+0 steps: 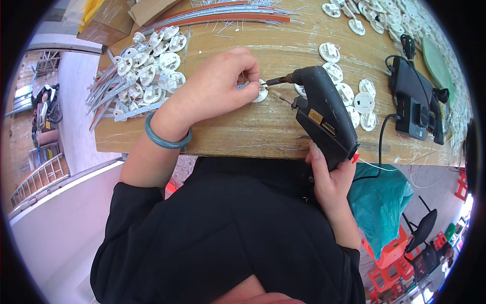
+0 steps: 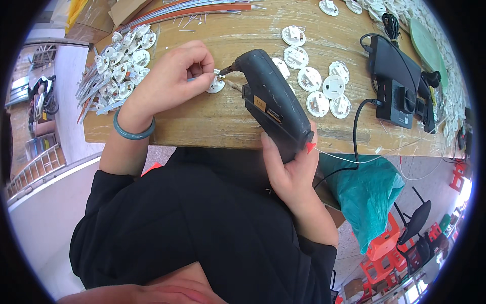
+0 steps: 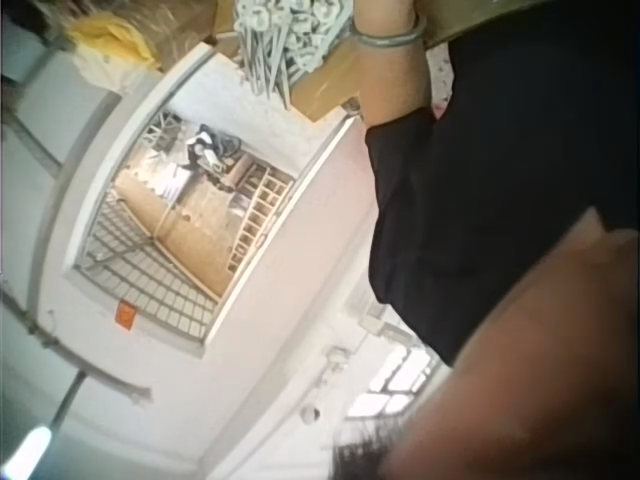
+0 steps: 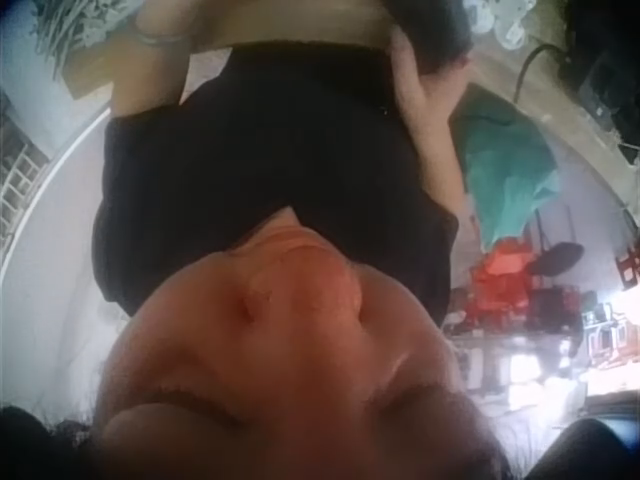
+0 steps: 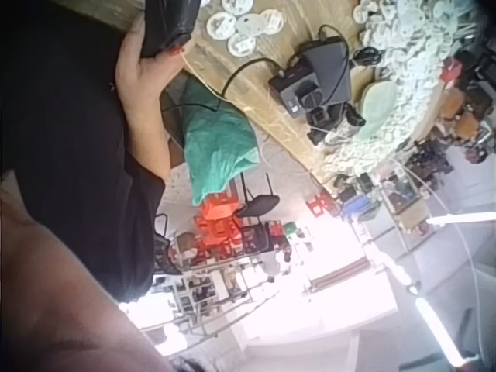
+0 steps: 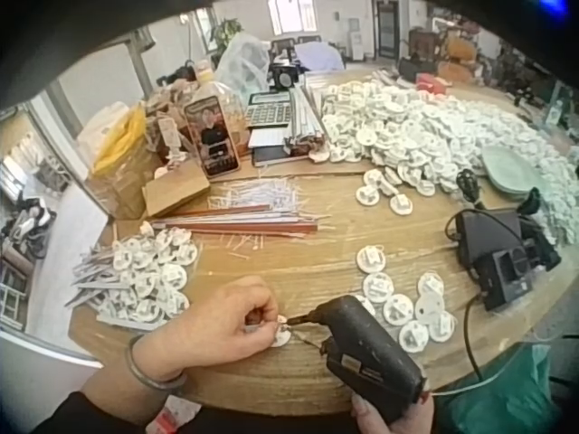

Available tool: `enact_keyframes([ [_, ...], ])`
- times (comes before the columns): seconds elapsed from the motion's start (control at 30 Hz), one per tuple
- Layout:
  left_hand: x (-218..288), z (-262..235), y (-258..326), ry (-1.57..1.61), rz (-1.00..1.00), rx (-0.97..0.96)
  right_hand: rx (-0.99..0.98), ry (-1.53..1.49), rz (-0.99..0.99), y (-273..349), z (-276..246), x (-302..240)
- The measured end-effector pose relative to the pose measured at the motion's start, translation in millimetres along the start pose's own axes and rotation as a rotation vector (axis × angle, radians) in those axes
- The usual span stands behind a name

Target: Using a hot glue gun to attach wires and components to circular plastic bases on a workbench.

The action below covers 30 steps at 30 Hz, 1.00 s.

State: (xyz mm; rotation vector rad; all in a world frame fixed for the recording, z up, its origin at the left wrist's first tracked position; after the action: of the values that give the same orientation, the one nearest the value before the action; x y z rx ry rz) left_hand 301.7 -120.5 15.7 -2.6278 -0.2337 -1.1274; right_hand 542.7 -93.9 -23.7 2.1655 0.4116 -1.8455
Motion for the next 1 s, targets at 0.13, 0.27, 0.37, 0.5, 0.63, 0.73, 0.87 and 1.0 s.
enact_keyframes([
  [0.13, 0, 2, -3, -0.026, -0.009, -0.050, -0.014, 0.030, 0.004, 1, -1, 2],
  [0.27, 2, 1, -7, -0.015, 0.004, -0.081, 0.002, -0.018, 0.011, 4, -3, 1],
  [0.37, 2, 2, -10, -0.031, 0.017, -0.128, 0.010, -0.027, -0.025, 5, -4, -1],
  [0.5, 2, 3, -14, -0.047, 0.002, -0.212, -0.007, -0.009, -0.040, 4, -4, 0],
  [0.63, 0, 7, -15, -0.046, -0.019, -0.262, -0.017, 0.013, -0.048, 3, -3, -2],
  [0.73, 2, 8, -16, -0.045, -0.015, -0.271, -0.012, -0.028, -0.015, 4, -1, -3],
  [0.87, 2, 9, -18, -0.048, -0.006, -0.274, -0.013, -0.058, -0.016, 5, -1, -2],
  [1.0, 4, 10, -20, -0.053, 0.050, -0.289, -0.008, -0.045, -0.033, 5, -2, -1],
])
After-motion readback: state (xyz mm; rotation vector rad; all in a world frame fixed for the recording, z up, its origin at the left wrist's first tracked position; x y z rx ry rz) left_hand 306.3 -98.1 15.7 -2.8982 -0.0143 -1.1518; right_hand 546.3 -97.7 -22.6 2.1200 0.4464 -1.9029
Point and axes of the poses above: each hand's wrist, its own y-axis away from the middle knuckle, its own z-axis out of the palm, x = y × z, the point moved 8 cm from there along -y, towards the middle knuckle, and after that the axes turned 13 degrees about x, right-handed, at the moved point
